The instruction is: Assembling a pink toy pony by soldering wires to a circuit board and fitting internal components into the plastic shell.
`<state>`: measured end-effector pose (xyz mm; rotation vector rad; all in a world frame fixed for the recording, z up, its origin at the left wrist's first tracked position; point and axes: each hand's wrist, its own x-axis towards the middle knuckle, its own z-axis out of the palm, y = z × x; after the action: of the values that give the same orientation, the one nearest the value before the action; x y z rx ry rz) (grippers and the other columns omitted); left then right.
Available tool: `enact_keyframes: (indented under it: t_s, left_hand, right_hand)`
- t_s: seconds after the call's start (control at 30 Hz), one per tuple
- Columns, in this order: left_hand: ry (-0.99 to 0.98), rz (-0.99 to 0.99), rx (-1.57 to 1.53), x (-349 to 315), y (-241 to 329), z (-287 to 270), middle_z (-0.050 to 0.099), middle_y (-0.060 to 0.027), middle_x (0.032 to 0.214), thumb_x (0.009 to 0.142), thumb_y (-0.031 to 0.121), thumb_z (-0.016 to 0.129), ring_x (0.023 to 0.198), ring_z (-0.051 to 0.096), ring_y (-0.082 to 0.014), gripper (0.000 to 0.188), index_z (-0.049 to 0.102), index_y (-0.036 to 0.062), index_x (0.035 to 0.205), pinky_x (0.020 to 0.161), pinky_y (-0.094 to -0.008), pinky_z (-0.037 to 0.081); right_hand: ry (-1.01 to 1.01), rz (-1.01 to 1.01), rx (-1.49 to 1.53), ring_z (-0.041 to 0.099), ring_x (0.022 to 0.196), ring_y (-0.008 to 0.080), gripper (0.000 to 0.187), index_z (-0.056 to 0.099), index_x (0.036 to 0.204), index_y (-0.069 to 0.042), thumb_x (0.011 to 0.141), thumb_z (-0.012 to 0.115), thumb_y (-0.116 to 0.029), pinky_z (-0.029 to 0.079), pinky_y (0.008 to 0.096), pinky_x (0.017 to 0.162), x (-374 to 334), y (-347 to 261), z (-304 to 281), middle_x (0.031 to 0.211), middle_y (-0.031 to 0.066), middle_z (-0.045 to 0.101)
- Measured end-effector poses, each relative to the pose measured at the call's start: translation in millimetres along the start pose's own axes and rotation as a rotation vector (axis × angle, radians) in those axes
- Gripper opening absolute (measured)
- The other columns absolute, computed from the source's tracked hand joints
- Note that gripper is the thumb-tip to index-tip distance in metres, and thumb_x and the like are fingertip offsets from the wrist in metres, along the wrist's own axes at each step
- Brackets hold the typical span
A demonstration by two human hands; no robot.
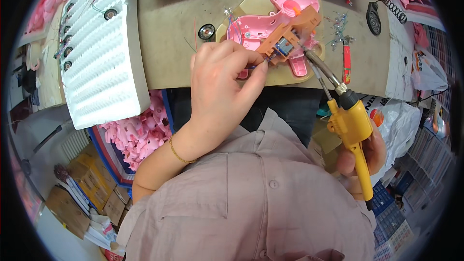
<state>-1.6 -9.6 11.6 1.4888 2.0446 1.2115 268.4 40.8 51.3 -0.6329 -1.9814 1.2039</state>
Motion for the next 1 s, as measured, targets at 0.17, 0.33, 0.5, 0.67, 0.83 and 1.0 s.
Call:
enact_keyframes:
  t_s: [0.17, 0.33, 0.5, 0.67, 0.83, 1.0]
  left_hand:
    - [0.100, 0.222, 0.177, -1, -2, -4, 0.060, 0.0003, 0.077, 0.074, 0.012, 0.071, 0.081, 0.054, -0.0219, 0.007, 0.068, 0.0110, 0.080, 0.075, -0.0346, 0.038]
    - [0.047, 0.206, 0.023, 9, 3, -10, 0.063, -0.0004, 0.078, 0.073, 0.008, 0.072, 0.080, 0.056, -0.0207, 0.011, 0.067, 0.0106, 0.083, 0.073, -0.0329, 0.039]
    - [-0.060, 0.089, 0.000, 20, 10, -7, 0.059, -0.0012, 0.073, 0.075, 0.011, 0.070, 0.076, 0.053, -0.0211, 0.008, 0.064, 0.0089, 0.078, 0.073, -0.0341, 0.037]
    - [-0.028, 0.060, -0.025, 20, 11, -5, 0.059, -0.0012, 0.073, 0.075, 0.013, 0.070, 0.076, 0.052, -0.0220, 0.009, 0.062, 0.0088, 0.077, 0.074, -0.0348, 0.037]
    - [-0.033, 0.088, 0.004, 19, 10, -4, 0.058, -0.0013, 0.074, 0.074, 0.013, 0.070, 0.076, 0.052, -0.0225, 0.009, 0.062, 0.0088, 0.077, 0.074, -0.0350, 0.037]
    - [-0.033, 0.081, 0.003, 18, 9, -3, 0.058, -0.0014, 0.074, 0.074, 0.013, 0.070, 0.076, 0.052, -0.0227, 0.010, 0.062, 0.0087, 0.077, 0.074, -0.0350, 0.037]
  right_hand:
    - [-0.040, -0.042, -0.123, 0.051, 0.120, 0.0392, 0.066, 0.030, 0.137, -0.006, 0.089, 0.063, -0.036, 0.043, 0.0475, 0.100, -4, 2, -12, 0.131, 0.0295, 0.046]
    - [0.019, 0.075, -0.129, 0.049, 0.122, 0.0345, 0.063, 0.033, 0.137, -0.007, 0.089, 0.064, -0.034, 0.040, 0.0458, 0.102, 4, -6, -17, 0.132, 0.0236, 0.048]
    - [0.007, 0.096, 0.048, 0.050, 0.119, 0.0357, 0.064, 0.036, 0.136, -0.007, 0.085, 0.070, -0.027, 0.042, 0.0447, 0.099, 9, -4, -12, 0.132, 0.0278, 0.044]
    - [-0.031, 0.045, 0.096, 0.052, 0.115, 0.0321, 0.059, 0.039, 0.133, -0.003, 0.085, 0.069, -0.018, 0.042, 0.0411, 0.097, 14, 0, -8, 0.128, 0.0279, 0.048]
    - [-0.090, 0.110, 0.166, 0.054, 0.114, 0.0302, 0.058, 0.040, 0.131, -0.003, 0.085, 0.069, -0.022, 0.043, 0.0381, 0.096, 19, -6, -10, 0.127, 0.0271, 0.050]
    - [-0.175, 0.348, 0.165, 0.053, 0.116, 0.0320, 0.057, 0.038, 0.129, -0.012, 0.085, 0.071, -0.030, 0.043, 0.0409, 0.097, 26, -15, -7, 0.128, 0.0257, 0.049]
